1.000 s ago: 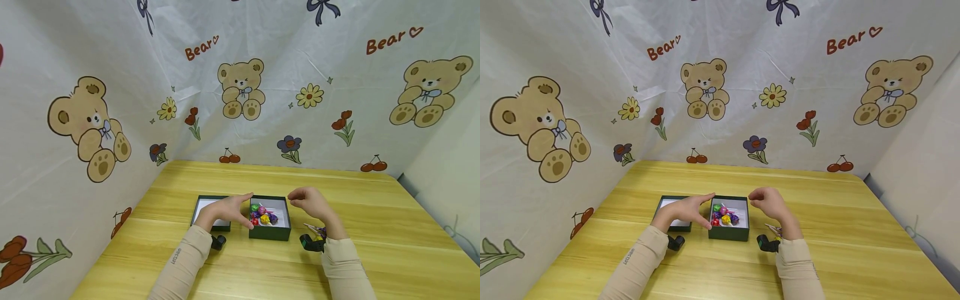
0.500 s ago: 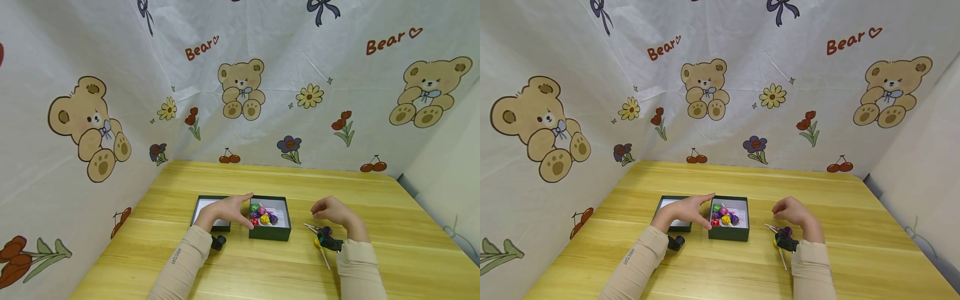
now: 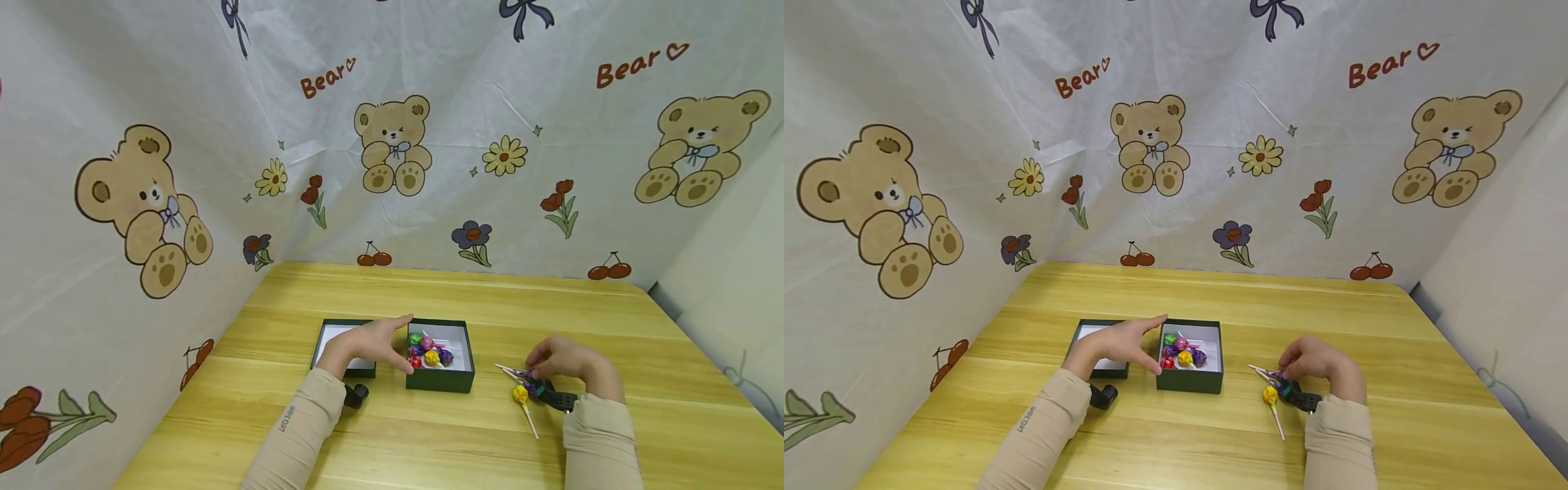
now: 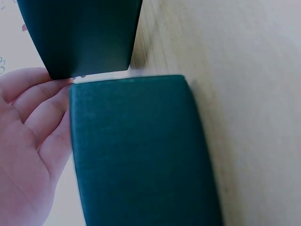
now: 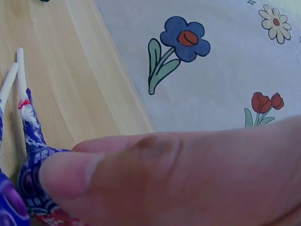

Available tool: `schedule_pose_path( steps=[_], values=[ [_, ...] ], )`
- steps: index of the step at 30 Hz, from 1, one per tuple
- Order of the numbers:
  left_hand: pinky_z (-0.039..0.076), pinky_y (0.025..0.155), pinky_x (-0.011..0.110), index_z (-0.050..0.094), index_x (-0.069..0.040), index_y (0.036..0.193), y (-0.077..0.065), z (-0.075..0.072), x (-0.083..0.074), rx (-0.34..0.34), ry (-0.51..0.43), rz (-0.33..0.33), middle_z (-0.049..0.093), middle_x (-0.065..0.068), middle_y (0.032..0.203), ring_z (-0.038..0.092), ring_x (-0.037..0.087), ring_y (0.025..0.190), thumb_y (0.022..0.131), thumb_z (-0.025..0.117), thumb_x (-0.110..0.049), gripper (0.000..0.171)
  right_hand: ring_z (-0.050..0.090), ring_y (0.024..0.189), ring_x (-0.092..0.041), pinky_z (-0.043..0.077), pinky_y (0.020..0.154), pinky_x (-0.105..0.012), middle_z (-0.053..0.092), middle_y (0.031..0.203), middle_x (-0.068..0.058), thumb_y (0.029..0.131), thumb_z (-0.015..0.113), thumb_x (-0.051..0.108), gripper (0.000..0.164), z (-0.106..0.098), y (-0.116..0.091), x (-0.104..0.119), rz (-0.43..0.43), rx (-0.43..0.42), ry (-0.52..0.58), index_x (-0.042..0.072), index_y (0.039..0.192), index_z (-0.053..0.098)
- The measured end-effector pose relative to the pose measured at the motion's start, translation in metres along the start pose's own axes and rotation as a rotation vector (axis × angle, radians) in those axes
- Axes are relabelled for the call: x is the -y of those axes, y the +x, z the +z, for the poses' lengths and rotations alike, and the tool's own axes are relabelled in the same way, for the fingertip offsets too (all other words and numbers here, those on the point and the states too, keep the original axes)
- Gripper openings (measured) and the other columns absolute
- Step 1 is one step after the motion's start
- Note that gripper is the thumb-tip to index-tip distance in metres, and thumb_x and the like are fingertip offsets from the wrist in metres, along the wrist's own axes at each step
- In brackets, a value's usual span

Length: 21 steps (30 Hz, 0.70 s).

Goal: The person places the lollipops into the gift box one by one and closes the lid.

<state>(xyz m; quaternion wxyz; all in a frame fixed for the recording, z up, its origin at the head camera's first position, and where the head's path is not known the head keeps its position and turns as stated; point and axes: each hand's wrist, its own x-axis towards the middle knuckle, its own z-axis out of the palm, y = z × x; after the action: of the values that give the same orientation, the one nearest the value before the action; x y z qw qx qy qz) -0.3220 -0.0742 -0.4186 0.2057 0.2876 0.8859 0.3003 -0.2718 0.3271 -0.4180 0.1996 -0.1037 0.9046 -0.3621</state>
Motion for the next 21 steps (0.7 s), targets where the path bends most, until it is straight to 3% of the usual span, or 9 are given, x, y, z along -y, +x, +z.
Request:
schedule_pose_path(
  steps=[14, 21],
  values=[
    [0.033, 0.12, 0.051, 0.018, -0.021, 0.162, -0.0014, -0.0011, -0.0018, 0.001, 0.001, -0.002, 0.027, 0.005, 0.166, 0.029, 0.029, 0.151, 0.076, 0.087, -0.045, 0.113, 0.061, 0.077, -0.016, 0.052, 0.07, -0.03, 0.069, 0.084, -0.004, 0.085, 0.071, 0.003, 0.014, 0.0038, 0.0017, -0.0026, 0.002, 0.032, 0.044, -0.007, 0.096, 0.069],
    [0.033, 0.12, 0.051, 0.018, -0.021, 0.162, -0.0012, -0.0013, -0.0021, 0.001, 0.003, -0.002, 0.027, 0.004, 0.166, 0.029, 0.029, 0.151, 0.076, 0.086, -0.046, 0.113, 0.064, 0.081, -0.017, 0.052, 0.074, -0.033, 0.071, 0.086, -0.005, 0.086, 0.071, 0.005, 0.017, 0.002, 0.0041, -0.0027, -0.009, -0.001, 0.063, -0.006, 0.099, 0.069]
  ],
)
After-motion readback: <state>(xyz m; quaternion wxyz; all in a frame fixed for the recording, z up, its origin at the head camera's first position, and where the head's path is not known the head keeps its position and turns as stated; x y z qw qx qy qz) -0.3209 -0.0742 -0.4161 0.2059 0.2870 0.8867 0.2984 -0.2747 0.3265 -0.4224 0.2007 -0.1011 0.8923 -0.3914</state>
